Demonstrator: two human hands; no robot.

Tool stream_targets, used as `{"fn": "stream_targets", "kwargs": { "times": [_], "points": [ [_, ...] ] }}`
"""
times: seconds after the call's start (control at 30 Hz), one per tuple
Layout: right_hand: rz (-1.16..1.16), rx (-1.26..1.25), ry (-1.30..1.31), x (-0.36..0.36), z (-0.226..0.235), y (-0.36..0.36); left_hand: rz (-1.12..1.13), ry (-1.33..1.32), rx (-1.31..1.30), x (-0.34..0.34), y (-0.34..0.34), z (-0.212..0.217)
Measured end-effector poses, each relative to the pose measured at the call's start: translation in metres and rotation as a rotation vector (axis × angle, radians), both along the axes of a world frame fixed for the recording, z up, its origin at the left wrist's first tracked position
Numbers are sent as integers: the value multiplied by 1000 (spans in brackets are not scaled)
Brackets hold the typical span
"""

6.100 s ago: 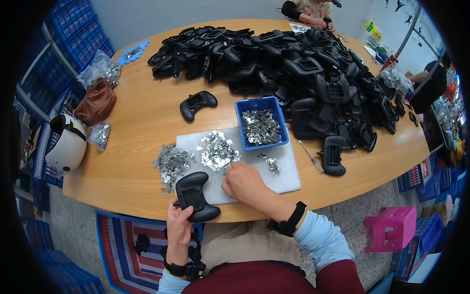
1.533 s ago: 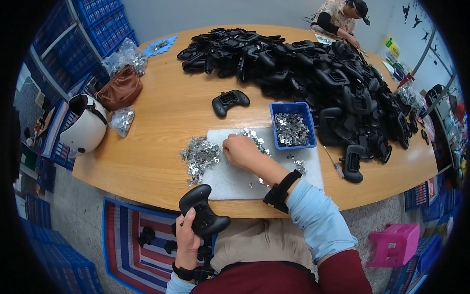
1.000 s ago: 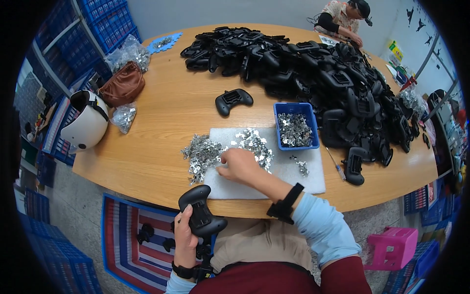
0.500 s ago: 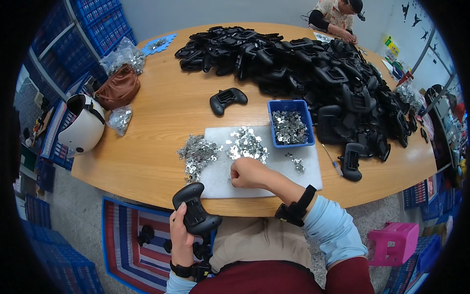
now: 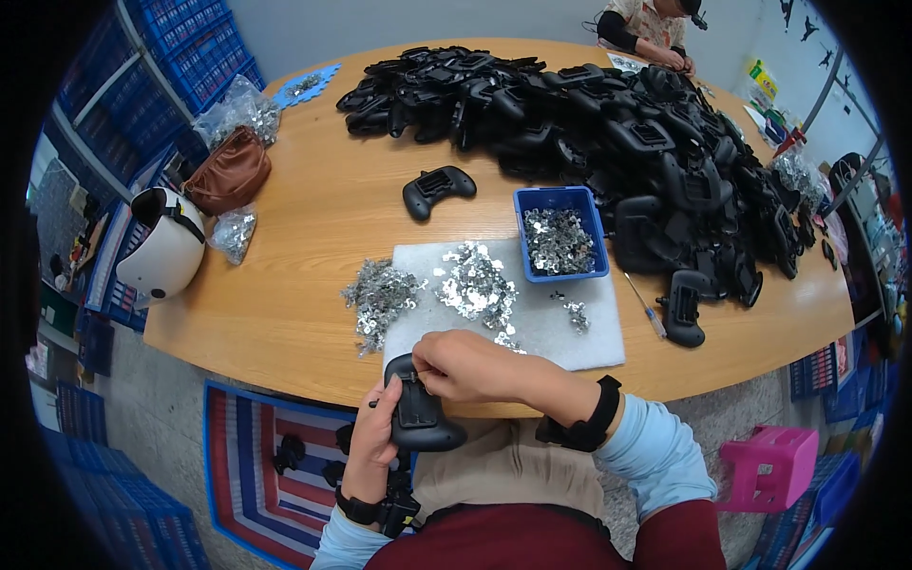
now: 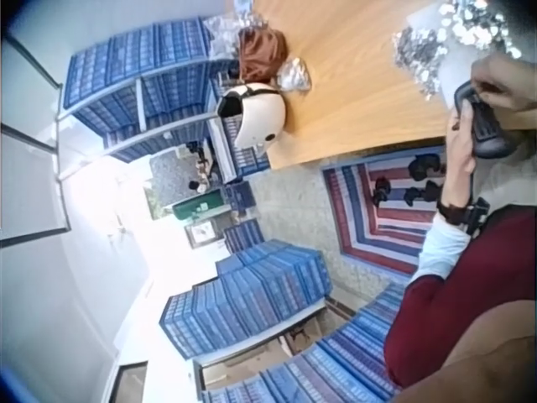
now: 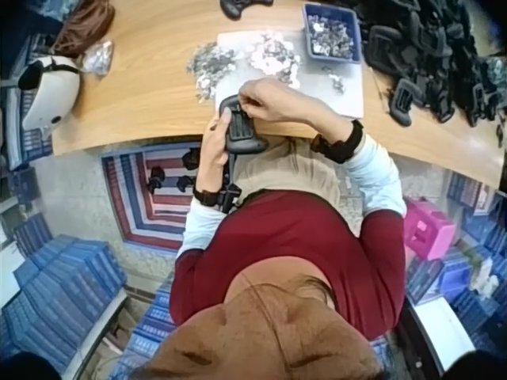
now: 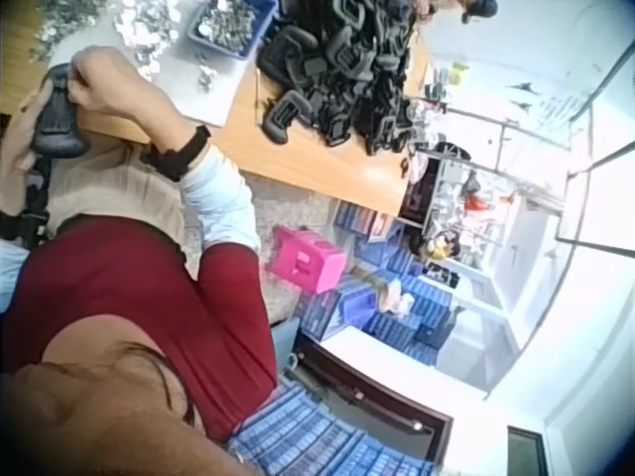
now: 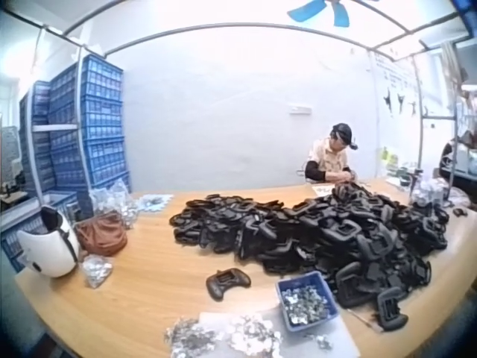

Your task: Assembling internal components and silver parts into game controller shells at a workshop table.

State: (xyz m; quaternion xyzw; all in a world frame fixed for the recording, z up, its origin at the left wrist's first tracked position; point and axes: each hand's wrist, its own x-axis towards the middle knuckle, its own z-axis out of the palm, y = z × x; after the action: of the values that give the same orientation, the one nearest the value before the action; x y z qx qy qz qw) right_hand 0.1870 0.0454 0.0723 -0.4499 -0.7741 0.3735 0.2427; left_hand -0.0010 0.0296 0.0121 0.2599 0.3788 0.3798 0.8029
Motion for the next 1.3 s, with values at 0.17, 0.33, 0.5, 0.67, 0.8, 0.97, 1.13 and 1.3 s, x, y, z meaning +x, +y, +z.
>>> {"fn": "stream_targets", "kwargs": {
  "times": [0.17, 0.33, 0.5, 0.67, 0.8, 0.97, 1.13, 1.3],
  "points": [
    [31, 61, -63, 1, -8, -6, -48, -4, 13, 7, -2, 0],
    [-13, 57, -170, 0, 0, -16, -46, 1, -9, 14, -4, 0],
    [-9, 46, -110, 8, 0, -18, -61, -7, -4, 17, -5, -1],
    [-29, 93, -37, 15, -6, -20, -97, -2, -16, 18, -7, -5],
    [-46, 94, -78, 12, -12, -23, -87, 23, -19, 23, -9, -1],
    [-35, 176, -283, 2, -15, -31, -58, 54, 11, 28, -11, -3],
    [-79, 411, -364, 0, -19, -46, 15, 43, -26, 27, -8, -3],
    [-17, 398, -428, 4, -24, -64, 30, 57, 24, 25, -8, -11]
  ]
}}
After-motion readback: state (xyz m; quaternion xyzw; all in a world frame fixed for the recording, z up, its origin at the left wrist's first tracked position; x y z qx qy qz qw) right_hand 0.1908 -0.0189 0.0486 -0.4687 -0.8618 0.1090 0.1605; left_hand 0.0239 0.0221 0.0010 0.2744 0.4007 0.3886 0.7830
